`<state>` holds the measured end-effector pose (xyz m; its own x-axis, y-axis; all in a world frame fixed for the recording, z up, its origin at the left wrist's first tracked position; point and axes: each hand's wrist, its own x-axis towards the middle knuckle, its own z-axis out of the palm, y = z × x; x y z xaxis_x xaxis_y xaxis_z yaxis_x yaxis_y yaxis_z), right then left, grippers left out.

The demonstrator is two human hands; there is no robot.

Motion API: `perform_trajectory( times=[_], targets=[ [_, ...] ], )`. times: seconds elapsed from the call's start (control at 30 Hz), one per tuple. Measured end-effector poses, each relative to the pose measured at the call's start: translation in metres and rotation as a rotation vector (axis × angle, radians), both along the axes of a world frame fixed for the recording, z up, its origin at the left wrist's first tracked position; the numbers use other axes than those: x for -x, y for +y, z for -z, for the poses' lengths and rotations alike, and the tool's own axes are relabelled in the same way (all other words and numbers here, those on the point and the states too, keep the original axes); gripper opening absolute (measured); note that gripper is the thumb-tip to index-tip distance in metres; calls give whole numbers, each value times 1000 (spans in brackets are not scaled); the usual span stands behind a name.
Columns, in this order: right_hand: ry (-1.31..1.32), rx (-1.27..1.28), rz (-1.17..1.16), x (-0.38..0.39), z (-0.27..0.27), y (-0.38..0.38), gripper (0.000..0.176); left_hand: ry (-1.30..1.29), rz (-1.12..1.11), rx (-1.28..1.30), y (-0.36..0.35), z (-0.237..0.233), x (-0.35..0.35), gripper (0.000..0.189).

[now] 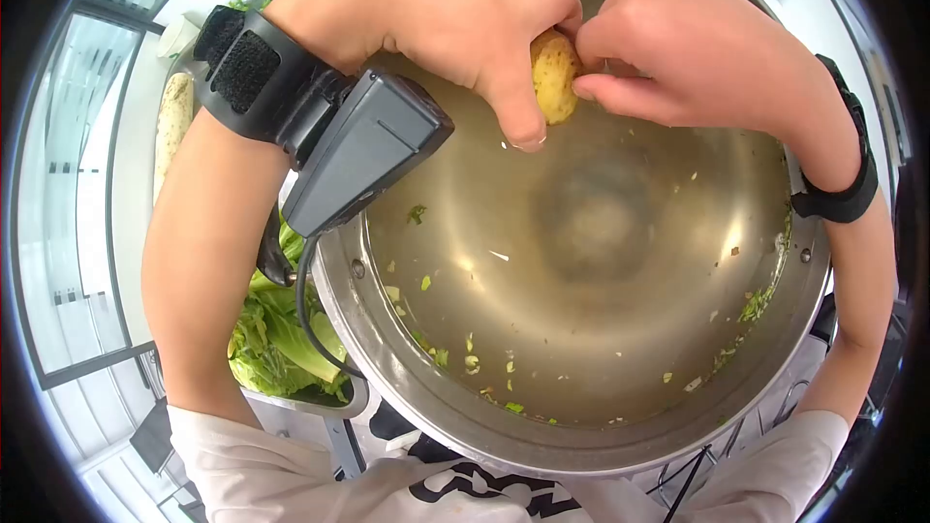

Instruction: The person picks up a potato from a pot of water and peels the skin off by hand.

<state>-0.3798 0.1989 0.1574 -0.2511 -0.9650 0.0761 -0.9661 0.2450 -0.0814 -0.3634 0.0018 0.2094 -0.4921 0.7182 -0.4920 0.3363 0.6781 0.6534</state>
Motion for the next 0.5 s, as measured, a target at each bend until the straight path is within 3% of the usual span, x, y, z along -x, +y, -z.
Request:
perform_trajectory(
  times=[0.1,0.17,0.23,0.3,0.37,0.5],
  targets=[
    [56,-36,19,0,0,1,16,263,-9,19,-2,18,-19,50],
    [84,-37,42,-1,0,0,16,268,-148,128,1,36,-11,64],
    [61,-16,45,0,2,0,16,124,7,6,-4,21,-10,45],
    [22,17,37,1,3,0,17,134,33,-30,-6,24,-7,44],
    [-33,60,14,-1,1,0,17,297,-73,20,-7,49,-5,63],
    [61,0,0,4,3,0,18,244,-112,95,-2,39,-6,62]
  ],
)
